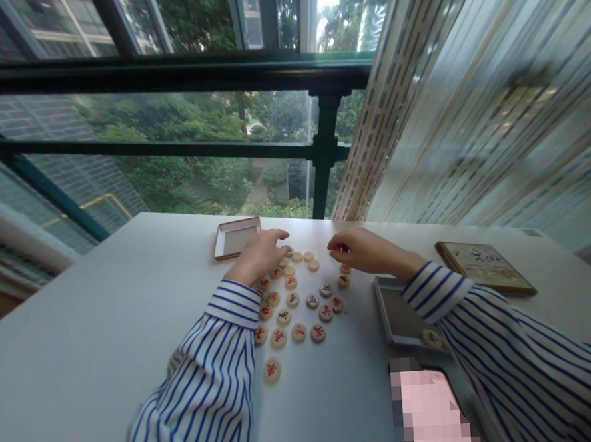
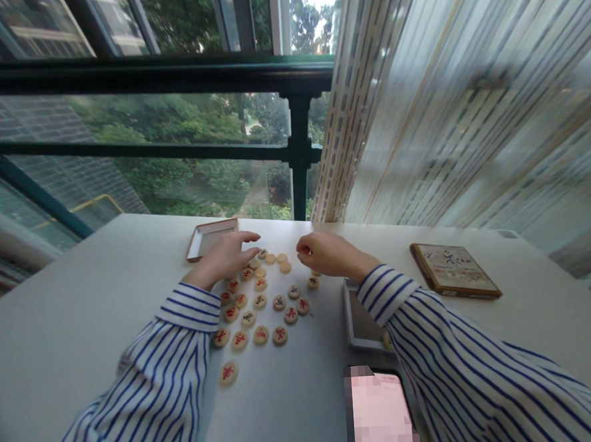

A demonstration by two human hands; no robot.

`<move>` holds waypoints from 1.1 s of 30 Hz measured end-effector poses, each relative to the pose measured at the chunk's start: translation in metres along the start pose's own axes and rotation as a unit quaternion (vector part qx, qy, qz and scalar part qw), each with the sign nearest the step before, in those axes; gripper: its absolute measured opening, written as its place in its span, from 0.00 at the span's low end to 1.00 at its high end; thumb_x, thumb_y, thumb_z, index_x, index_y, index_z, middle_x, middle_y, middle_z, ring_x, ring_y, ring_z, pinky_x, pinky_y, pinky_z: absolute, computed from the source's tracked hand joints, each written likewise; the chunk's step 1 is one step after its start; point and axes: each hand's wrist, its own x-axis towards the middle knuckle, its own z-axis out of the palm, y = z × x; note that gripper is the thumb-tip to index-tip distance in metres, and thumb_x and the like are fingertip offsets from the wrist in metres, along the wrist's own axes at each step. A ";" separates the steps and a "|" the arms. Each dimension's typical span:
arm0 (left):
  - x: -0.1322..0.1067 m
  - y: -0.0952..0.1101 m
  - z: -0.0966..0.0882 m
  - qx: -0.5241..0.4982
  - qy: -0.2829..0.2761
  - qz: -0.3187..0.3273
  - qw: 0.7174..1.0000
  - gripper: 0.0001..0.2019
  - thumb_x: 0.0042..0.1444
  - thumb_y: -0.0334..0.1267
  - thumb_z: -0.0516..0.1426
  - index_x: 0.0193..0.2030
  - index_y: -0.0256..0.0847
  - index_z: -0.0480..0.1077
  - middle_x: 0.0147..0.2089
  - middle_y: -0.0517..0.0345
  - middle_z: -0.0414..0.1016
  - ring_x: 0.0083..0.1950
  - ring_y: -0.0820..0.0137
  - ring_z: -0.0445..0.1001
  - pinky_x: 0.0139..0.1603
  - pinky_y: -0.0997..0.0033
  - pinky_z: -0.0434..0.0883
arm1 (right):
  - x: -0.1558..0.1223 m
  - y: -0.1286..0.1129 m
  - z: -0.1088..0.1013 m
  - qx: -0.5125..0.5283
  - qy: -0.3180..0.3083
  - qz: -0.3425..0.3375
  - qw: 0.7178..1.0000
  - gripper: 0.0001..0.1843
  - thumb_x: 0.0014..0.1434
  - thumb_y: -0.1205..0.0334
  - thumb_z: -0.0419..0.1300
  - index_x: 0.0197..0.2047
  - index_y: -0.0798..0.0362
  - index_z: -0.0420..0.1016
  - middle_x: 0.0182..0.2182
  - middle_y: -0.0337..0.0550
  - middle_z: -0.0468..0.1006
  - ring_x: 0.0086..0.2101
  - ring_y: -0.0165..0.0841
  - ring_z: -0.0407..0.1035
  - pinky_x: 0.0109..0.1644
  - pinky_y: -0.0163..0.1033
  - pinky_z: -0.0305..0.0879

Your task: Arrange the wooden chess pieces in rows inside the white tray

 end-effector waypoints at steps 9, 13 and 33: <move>0.004 -0.007 0.023 0.042 -0.021 0.004 0.999 0.18 0.53 0.40 0.51 0.50 0.38 0.68 0.48 0.49 0.73 0.50 0.63 0.69 0.51 0.66 0.63 | 0.025 -0.013 0.015 -0.034 0.016 -0.023 0.999 0.14 0.54 0.61 0.49 0.38 0.52 0.75 0.34 0.43 0.77 0.33 0.32 0.69 0.33 0.32 0.56; 0.004 -0.009 0.028 0.037 -0.030 0.004 0.999 0.18 0.53 0.39 0.51 0.50 0.38 0.68 0.44 0.49 0.74 0.47 0.64 0.71 0.48 0.68 0.65 | 0.030 -0.014 0.020 -0.047 0.013 -0.026 0.998 0.15 0.54 0.61 0.48 0.38 0.51 0.74 0.34 0.43 0.77 0.33 0.32 0.69 0.33 0.33 0.56; 0.007 -0.007 0.033 0.053 -0.039 0.021 0.998 0.15 0.54 0.38 0.50 0.44 0.39 0.71 0.41 0.51 0.77 0.43 0.65 0.73 0.58 0.60 0.55 | 0.025 -0.010 0.022 -0.039 -0.020 -0.004 0.999 0.15 0.56 0.61 0.47 0.37 0.53 0.74 0.35 0.45 0.77 0.33 0.32 0.68 0.33 0.33 0.55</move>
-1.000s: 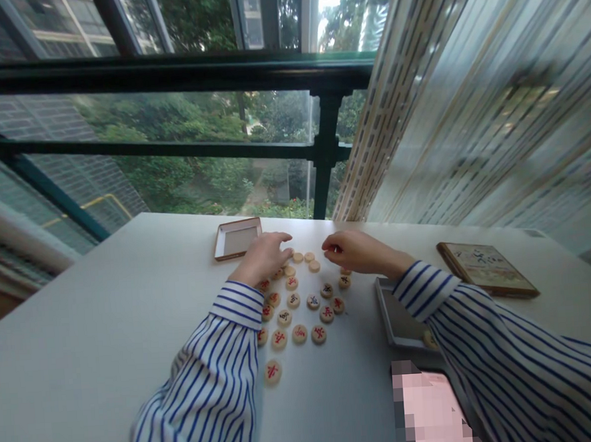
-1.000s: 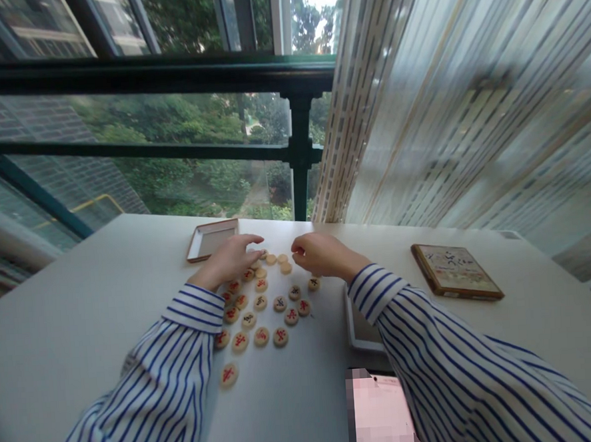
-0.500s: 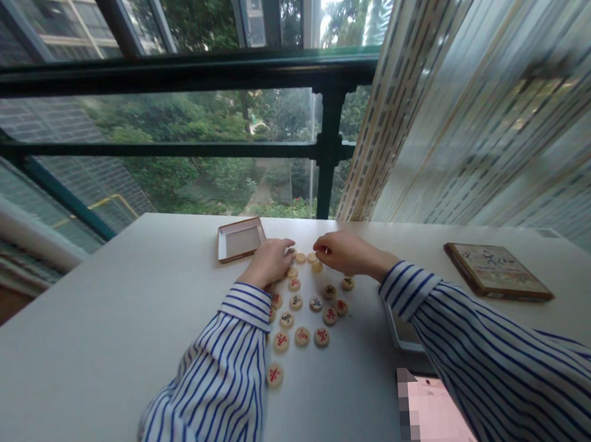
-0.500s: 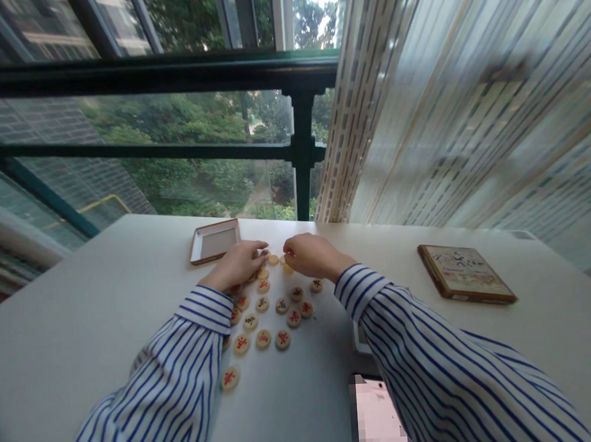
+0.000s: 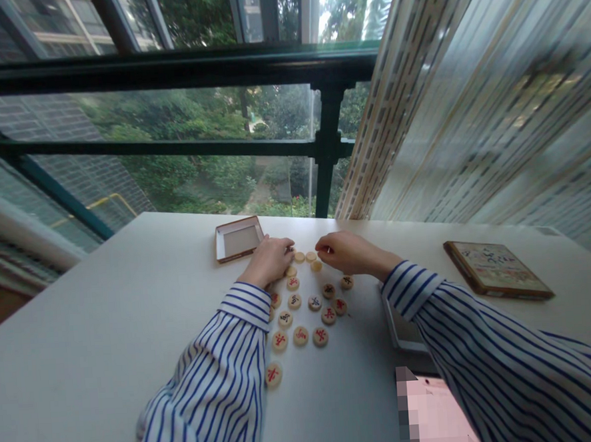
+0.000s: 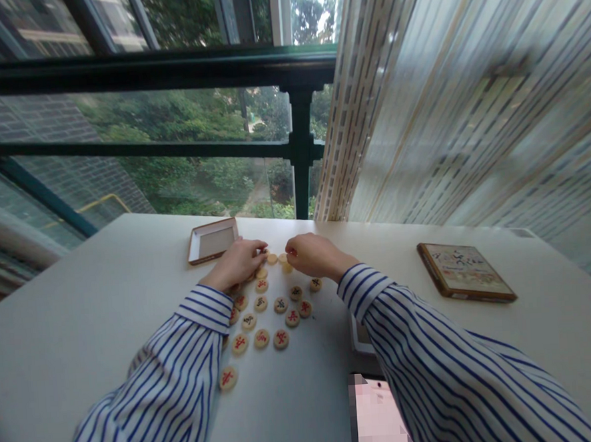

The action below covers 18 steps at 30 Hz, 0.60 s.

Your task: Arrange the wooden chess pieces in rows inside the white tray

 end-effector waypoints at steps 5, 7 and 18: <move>0.000 0.000 0.001 -0.002 0.004 -0.003 1.000 0.14 0.54 0.39 0.50 0.43 0.39 0.72 0.41 0.51 0.77 0.43 0.65 0.73 0.59 0.59 0.54 | 0.000 -0.001 -0.001 0.009 -0.006 0.007 1.000 0.15 0.56 0.62 0.48 0.38 0.54 0.75 0.36 0.47 0.77 0.35 0.32 0.68 0.35 0.32 0.56; 0.000 -0.001 0.001 0.000 0.006 -0.001 1.000 0.14 0.54 0.38 0.50 0.43 0.39 0.71 0.41 0.52 0.77 0.42 0.66 0.73 0.59 0.60 0.54 | -0.001 0.000 -0.001 0.009 -0.006 0.005 1.000 0.15 0.56 0.61 0.48 0.38 0.54 0.75 0.36 0.47 0.77 0.34 0.32 0.68 0.34 0.32 0.56; 0.000 -0.002 -0.001 -0.007 0.027 0.009 1.000 0.15 0.54 0.38 0.49 0.45 0.38 0.70 0.40 0.53 0.77 0.42 0.66 0.73 0.60 0.58 0.53 | -0.004 0.005 0.002 0.005 0.009 -0.002 1.000 0.15 0.55 0.61 0.48 0.37 0.53 0.75 0.34 0.45 0.78 0.32 0.31 0.68 0.32 0.32 0.55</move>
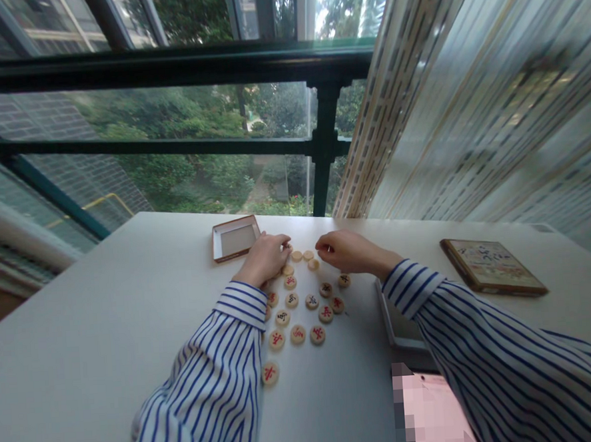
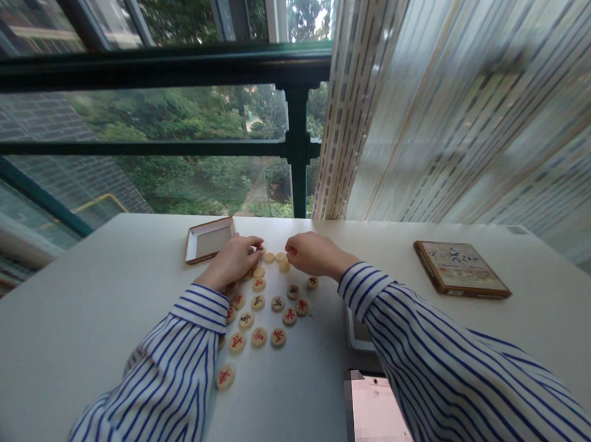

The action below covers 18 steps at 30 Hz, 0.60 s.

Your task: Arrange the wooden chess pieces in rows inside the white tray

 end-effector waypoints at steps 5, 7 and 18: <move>0.000 0.002 -0.005 -0.010 0.021 -0.001 1.000 0.15 0.54 0.39 0.50 0.46 0.38 0.69 0.41 0.54 0.76 0.44 0.65 0.71 0.60 0.59 0.53 | -0.001 0.000 -0.003 0.006 0.003 0.003 1.000 0.14 0.56 0.61 0.48 0.37 0.53 0.75 0.34 0.45 0.78 0.33 0.31 0.69 0.33 0.32 0.56; -0.001 0.004 -0.008 -0.016 0.026 -0.003 1.000 0.15 0.54 0.39 0.51 0.46 0.38 0.69 0.42 0.54 0.76 0.45 0.64 0.71 0.59 0.59 0.55 | -0.002 0.000 -0.005 0.008 0.003 0.004 1.000 0.15 0.56 0.61 0.48 0.38 0.53 0.75 0.34 0.45 0.78 0.33 0.31 0.69 0.33 0.32 0.56; -0.001 0.012 -0.017 -0.026 0.049 0.022 0.998 0.15 0.54 0.39 0.50 0.46 0.38 0.69 0.41 0.54 0.75 0.44 0.65 0.70 0.54 0.62 0.60 | -0.012 0.003 -0.014 0.022 0.015 0.005 1.000 0.14 0.55 0.61 0.49 0.37 0.54 0.75 0.34 0.45 0.77 0.33 0.31 0.69 0.34 0.32 0.57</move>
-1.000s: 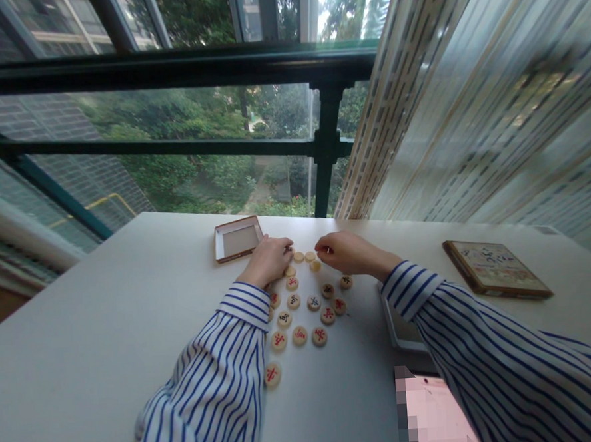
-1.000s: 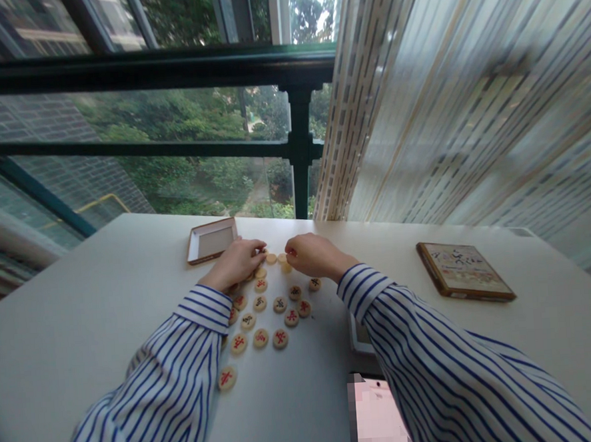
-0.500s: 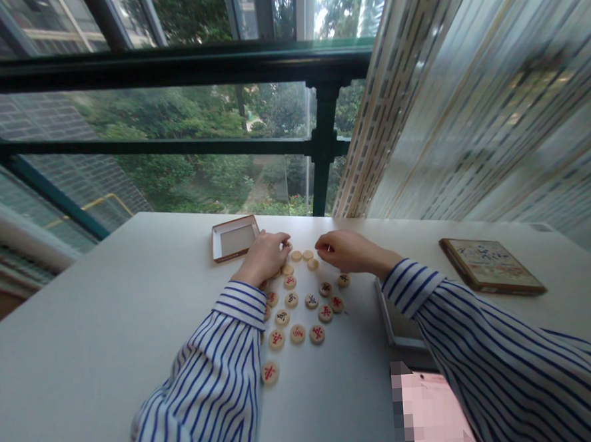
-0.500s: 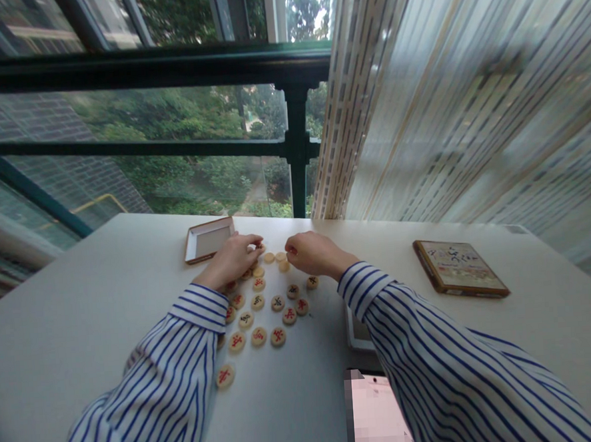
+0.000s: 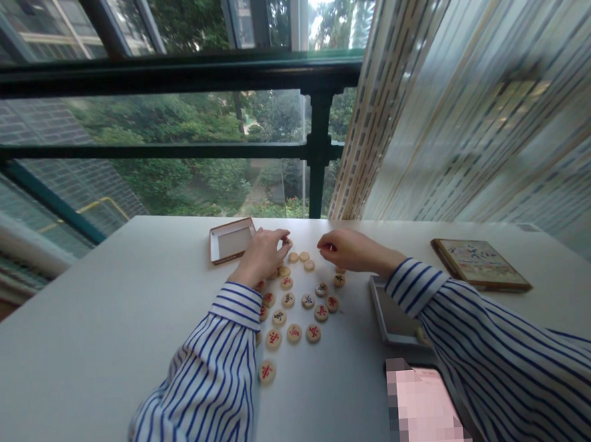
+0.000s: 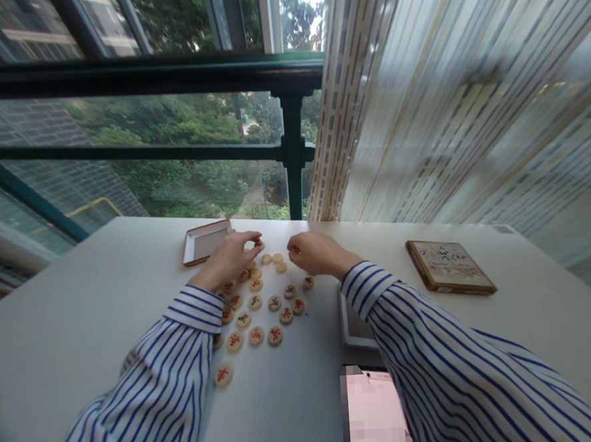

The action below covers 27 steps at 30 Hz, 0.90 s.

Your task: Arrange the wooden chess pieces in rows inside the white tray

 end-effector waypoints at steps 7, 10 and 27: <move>0.000 0.006 -0.005 0.003 -0.008 0.002 1.000 0.15 0.55 0.39 0.50 0.47 0.40 0.68 0.42 0.54 0.75 0.44 0.65 0.70 0.54 0.62 0.59 | -0.007 -0.001 -0.006 0.000 -0.007 0.009 1.000 0.14 0.55 0.62 0.49 0.36 0.54 0.75 0.33 0.44 0.78 0.31 0.30 0.68 0.32 0.32 0.56; 0.000 0.006 -0.005 -0.001 -0.006 0.014 1.000 0.15 0.55 0.39 0.50 0.47 0.40 0.68 0.42 0.56 0.75 0.44 0.67 0.70 0.58 0.61 0.55 | -0.010 0.000 -0.009 0.008 -0.005 0.010 1.000 0.14 0.55 0.62 0.49 0.36 0.55 0.75 0.33 0.45 0.78 0.30 0.30 0.68 0.31 0.31 0.55; -0.005 0.027 -0.016 -0.022 0.021 0.038 0.999 0.15 0.55 0.41 0.51 0.47 0.39 0.68 0.42 0.55 0.75 0.44 0.67 0.71 0.58 0.62 0.56 | -0.037 0.012 -0.025 0.003 0.031 0.027 0.999 0.14 0.54 0.64 0.50 0.37 0.53 0.76 0.34 0.44 0.78 0.33 0.31 0.69 0.36 0.31 0.57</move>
